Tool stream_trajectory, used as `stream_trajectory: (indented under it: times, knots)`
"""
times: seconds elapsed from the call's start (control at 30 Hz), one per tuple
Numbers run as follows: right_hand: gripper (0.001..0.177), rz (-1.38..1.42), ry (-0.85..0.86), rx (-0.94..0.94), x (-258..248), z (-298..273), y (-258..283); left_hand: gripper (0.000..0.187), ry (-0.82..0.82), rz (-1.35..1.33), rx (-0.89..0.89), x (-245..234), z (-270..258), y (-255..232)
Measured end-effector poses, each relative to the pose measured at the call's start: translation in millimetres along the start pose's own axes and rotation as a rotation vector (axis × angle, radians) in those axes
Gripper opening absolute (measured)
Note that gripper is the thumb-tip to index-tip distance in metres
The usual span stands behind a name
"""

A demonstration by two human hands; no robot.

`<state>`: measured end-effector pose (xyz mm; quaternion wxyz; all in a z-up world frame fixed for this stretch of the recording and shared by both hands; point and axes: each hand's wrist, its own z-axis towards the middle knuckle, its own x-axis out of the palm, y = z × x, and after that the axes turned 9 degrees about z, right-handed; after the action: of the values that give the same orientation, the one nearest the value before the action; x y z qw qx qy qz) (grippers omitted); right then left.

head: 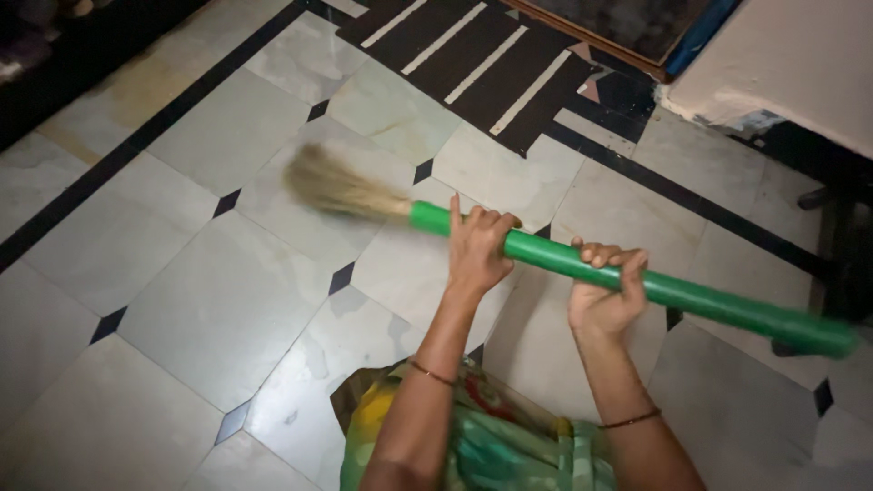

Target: The person sweeps the floor with a broom, picks up a cloth to shake it out, and continues sweeping the floor area.

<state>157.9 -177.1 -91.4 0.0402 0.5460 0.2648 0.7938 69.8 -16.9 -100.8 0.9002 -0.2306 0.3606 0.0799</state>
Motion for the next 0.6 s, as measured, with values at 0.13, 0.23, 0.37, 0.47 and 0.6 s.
stream_trajectory:
  times: [0.13,0.23,0.37,0.47,0.6]
  knots:
    - [0.028,0.115,-0.071,0.154,10.7,12.4,-2.0,0.036,-0.046,0.066,-0.007,-42.8,-6.0,9.7]
    - [0.022,0.003,-0.193,0.272,20.4,19.5,-24.7,0.036,0.138,0.096,-0.108,-55.1,-14.9,23.4]
    - [0.021,-0.197,-0.23,0.386,24.8,29.9,-40.6,0.034,0.618,0.028,-0.31,-43.8,-25.5,32.5]
    - [0.022,-0.27,-0.224,0.344,21.2,51.8,-25.3,0.037,0.55,0.003,-0.198,-27.2,-18.5,17.7]
    - [0.018,-0.392,-0.257,0.227,21.5,63.9,13.0,0.057,0.362,-0.125,-0.08,-7.2,-10.0,-20.6]
